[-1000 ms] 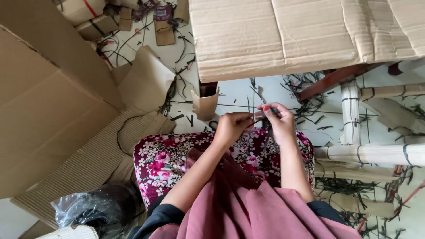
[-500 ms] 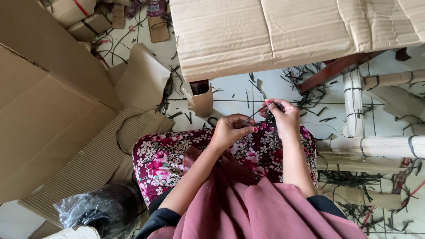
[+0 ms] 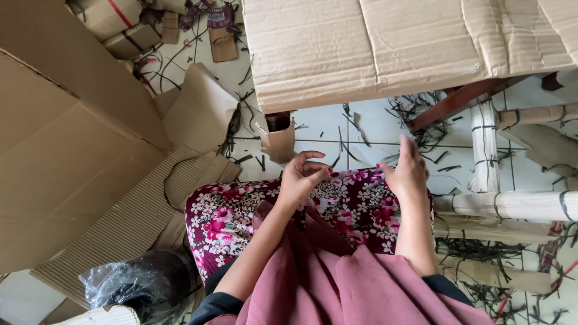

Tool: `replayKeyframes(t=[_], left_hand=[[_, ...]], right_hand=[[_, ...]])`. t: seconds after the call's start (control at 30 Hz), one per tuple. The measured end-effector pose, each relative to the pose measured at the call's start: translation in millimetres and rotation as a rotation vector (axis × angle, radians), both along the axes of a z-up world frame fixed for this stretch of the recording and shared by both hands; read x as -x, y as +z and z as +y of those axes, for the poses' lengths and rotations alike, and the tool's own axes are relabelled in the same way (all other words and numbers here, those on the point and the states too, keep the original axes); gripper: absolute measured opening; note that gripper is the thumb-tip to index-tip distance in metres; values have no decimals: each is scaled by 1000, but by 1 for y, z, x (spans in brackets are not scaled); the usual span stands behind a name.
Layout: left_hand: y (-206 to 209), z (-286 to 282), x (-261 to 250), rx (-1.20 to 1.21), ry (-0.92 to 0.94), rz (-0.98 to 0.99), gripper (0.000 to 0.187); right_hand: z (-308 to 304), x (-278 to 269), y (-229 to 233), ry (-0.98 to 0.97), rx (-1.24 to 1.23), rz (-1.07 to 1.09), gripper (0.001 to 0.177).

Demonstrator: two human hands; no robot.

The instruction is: Wrapping wooden furniture legs with cardboard strips and cutting them to size using scissors for protection.

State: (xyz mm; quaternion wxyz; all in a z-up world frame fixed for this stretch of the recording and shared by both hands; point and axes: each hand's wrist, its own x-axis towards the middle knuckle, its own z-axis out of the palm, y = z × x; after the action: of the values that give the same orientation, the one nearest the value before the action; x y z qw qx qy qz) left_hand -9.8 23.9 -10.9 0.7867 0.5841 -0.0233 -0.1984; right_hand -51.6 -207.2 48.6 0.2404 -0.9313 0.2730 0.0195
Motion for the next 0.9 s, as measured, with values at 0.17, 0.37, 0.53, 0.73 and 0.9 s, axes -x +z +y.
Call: replayKeyframes(t=[0.17,0.37,0.53,0.73,0.9], left_hand=[[12,10,-1,-57,-40,-38,33],[36,52,-5,-225,20,-119,28],[52,82,-11,-342,79,-196,26],[72,113,-25,-411,219,-237,22],[58,132,-62,-258,375,-261,17]], right_hand=[[37,-10,0,469,-344,-290,41],[63,-15,-18,487,-531,-448,14],[49,-21,-15,443,-518,-419,10],[22,-28,-22,140,-399,-569,5],[20,-65,-50,76,-163,-787,9]])
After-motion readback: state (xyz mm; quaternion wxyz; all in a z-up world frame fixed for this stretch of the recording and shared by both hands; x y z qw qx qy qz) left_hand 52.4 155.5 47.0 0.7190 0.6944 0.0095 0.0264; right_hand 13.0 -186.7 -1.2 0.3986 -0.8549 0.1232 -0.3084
